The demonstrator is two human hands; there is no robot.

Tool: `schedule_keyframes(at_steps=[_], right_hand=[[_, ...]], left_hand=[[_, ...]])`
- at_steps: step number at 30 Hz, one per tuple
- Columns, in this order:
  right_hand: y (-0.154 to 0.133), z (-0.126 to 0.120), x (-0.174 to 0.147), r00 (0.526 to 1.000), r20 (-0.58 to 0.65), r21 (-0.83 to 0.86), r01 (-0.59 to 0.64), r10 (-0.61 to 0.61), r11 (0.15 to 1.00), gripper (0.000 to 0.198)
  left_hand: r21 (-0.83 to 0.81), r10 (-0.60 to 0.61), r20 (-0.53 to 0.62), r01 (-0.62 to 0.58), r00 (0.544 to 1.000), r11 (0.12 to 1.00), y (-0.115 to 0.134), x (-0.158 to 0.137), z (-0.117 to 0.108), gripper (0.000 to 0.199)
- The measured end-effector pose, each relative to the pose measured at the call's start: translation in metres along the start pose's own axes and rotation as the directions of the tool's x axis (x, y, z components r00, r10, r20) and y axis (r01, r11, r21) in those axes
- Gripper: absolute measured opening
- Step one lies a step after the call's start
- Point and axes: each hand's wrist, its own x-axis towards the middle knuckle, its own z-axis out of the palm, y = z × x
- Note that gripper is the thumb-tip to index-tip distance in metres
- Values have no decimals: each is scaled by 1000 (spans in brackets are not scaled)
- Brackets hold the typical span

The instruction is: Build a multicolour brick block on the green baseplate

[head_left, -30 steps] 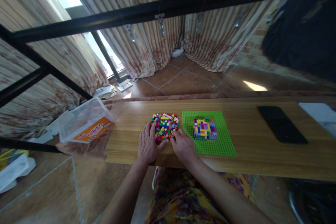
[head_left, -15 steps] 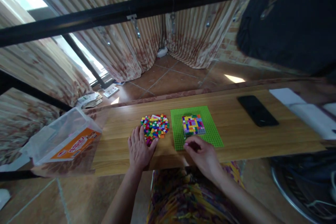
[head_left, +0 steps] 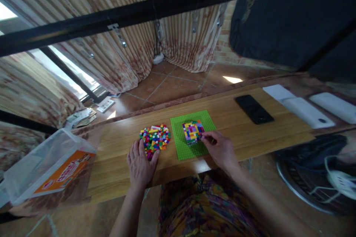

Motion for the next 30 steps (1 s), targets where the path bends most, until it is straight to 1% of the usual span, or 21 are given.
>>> schedule_keyframes(at_steps=[5, 10, 14, 18, 26, 30], right_hand=[[7, 6, 5, 997, 41, -93, 65, -62, 994, 16], [8, 7, 8, 997, 55, -112, 64, -58, 992, 12], [8, 6, 9, 996, 79, -91, 57, -50, 994, 10], [9, 7, 9, 995, 87, -63, 55, -49, 997, 13], [8, 5, 6, 998, 60, 17, -7, 6, 1000, 20], [8, 5, 5, 999, 34, 26, -16, 15, 1000, 22]], left_hand=[[8, 4, 6, -4, 1000, 1000, 0, 0, -1, 71], [5, -7, 22, 7, 1000, 1000, 1, 0, -2, 70], [-1, -17, 29, 17, 999, 1000, 2, 0, -3, 71], [-3, -25, 32, 26, 999, 1000, 2, 0, -3, 70], [29, -29, 32, 28, 999, 999, 1, 0, -1, 70], [54, -18, 29, 17, 999, 998, 1, -1, 0, 70]])
